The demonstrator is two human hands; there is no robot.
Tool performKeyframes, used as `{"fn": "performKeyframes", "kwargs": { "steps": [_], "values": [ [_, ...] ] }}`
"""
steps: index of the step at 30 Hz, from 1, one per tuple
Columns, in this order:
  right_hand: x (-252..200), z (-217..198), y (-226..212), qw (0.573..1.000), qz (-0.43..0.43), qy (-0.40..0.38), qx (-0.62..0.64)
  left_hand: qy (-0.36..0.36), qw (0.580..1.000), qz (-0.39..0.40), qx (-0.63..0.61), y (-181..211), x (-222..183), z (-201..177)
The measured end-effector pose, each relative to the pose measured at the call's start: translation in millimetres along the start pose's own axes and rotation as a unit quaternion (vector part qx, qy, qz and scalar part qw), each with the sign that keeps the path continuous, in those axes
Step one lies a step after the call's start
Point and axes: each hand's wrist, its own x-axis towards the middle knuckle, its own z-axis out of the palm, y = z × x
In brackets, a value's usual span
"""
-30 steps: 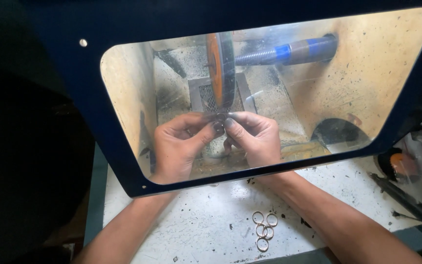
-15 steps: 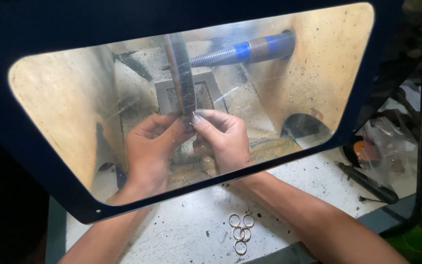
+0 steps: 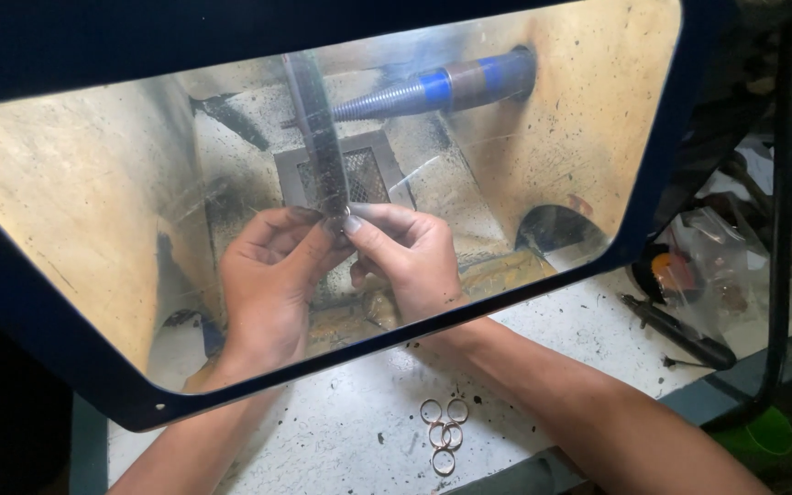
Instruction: Polishing metal rings by holding them against a motorized polishing belt inside a protective enclosure.
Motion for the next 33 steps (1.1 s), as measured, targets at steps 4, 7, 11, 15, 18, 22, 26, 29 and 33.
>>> {"fn": "performKeyframes", "kwargs": {
  "steps": [4, 7, 11, 15, 18, 22, 26, 29, 33],
  "values": [
    [4, 3, 8, 1.000, -0.007, 0.011, 0.011, -0.002, 1.000, 0.002, -0.003, 6, -1, 3],
    [7, 2, 9, 1.000, -0.010, -0.003, 0.026, 0.006, 1.000, 0.000, 0.001, 12, -5, 6],
    [1, -3, 1, 0.998, -0.037, -0.046, -0.031, -0.009, 1.000, 0.018, -0.001, 9, -8, 0],
    [-5, -7, -7, 0.993, -0.062, -0.079, -0.064, -0.023, 0.999, 0.036, -0.020, -3, -6, -14],
    [-1, -14, 1, 0.993, -0.066, -0.075, -0.062, -0.026, 0.998, 0.035, -0.052, -5, -5, -11],
    [3, -16, 7, 0.993, -0.062, -0.072, -0.064, -0.019, 0.999, 0.022, -0.043, -9, 1, -7],
    [4, -10, 1, 0.997, -0.039, -0.047, -0.038, -0.010, 0.999, 0.000, -0.037, -6, 4, -2],
    [8, -6, 4, 0.998, -0.038, -0.044, -0.039, -0.003, 0.999, -0.004, -0.035, -5, 5, 0],
    [8, -1, 5, 0.997, -0.040, -0.050, -0.053, 0.009, 1.000, -0.009, -0.015, -1, 8, -3]
  ]
}}
